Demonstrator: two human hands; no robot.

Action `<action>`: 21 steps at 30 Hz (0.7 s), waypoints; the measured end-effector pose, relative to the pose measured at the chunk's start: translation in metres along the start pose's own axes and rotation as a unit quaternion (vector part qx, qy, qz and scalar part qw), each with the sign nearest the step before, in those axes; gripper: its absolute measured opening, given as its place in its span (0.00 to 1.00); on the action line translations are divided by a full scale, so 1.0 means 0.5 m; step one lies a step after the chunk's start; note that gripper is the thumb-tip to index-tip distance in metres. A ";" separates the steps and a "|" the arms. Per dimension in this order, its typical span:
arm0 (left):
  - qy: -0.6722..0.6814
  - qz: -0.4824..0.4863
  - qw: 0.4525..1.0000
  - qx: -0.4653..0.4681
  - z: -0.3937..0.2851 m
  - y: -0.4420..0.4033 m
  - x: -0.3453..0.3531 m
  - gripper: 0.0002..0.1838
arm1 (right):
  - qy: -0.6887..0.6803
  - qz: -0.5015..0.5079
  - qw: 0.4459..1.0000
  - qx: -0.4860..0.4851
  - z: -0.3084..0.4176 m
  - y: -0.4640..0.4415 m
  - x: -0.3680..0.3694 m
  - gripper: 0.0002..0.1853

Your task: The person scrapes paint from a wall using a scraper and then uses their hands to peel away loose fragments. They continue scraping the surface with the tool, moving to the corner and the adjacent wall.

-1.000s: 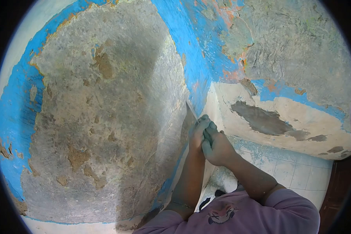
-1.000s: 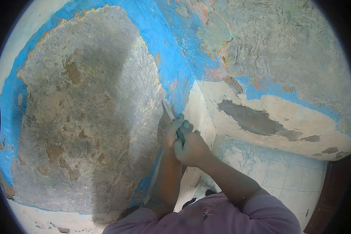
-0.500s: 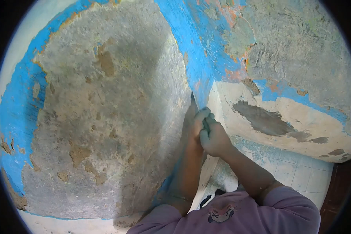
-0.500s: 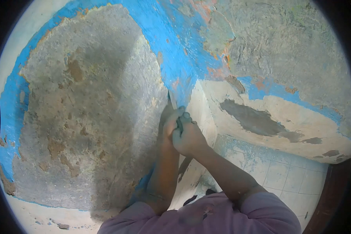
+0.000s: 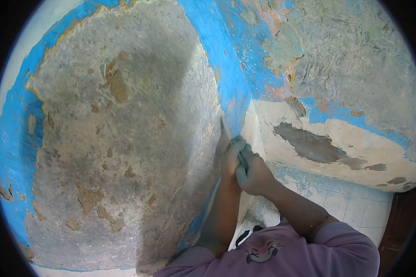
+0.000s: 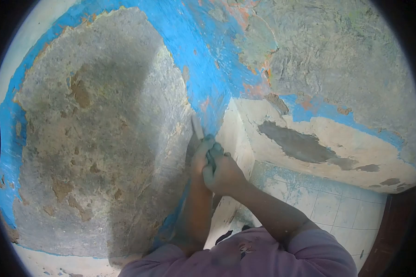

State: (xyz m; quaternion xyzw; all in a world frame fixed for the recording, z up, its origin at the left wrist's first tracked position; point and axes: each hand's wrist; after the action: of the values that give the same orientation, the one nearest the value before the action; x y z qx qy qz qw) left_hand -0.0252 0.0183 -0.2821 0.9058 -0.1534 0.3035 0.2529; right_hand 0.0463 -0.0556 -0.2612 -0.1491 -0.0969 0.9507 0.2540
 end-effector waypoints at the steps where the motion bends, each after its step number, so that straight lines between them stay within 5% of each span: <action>1: -0.016 -0.039 0.999 0.001 -0.013 0.015 0.034 0.06 | 0.003 0.007 0.999 0.034 -0.002 -0.011 0.002 0.13; 5: -0.015 -0.038 0.999 0.014 0.000 0.019 0.027 0.07 | -0.024 0.020 0.999 0.016 0.011 0.001 -0.019 0.13; 7: -0.012 -0.018 1.000 0.021 -0.007 -0.006 0.019 0.07 | 0.027 -0.042 0.991 -0.123 -0.020 0.001 -0.001 0.12; 10: -0.020 -0.043 0.999 0.014 -0.012 0.007 0.039 0.06 | -0.039 -0.006 0.999 0.000 -0.034 -0.025 0.007 0.12; 13: -0.004 -0.054 0.998 0.019 0.007 0.017 0.033 0.07 | -0.033 0.073 0.997 0.016 0.006 -0.009 -0.044 0.14; 16: 0.028 -0.048 0.998 0.024 0.009 0.008 0.031 0.08 | 0.020 0.027 0.999 -0.042 -0.022 0.005 -0.026 0.13; 21: 0.004 -0.071 0.997 0.023 0.016 0.003 0.042 0.05 | -0.037 0.056 0.998 0.003 -0.013 -0.018 -0.046 0.16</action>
State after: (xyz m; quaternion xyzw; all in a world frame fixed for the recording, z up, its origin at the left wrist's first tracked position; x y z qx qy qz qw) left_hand -0.0059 0.0103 -0.2740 0.9187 -0.0802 0.2921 0.2536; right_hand 0.0716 -0.0593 -0.2595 -0.1181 -0.0949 0.9687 0.1967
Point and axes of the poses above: each hand's wrist, its own y-axis away from the middle knuckle, its own x-axis out of the palm, z = x × y, and after that the axes turned 12 degrees about -z, right-handed
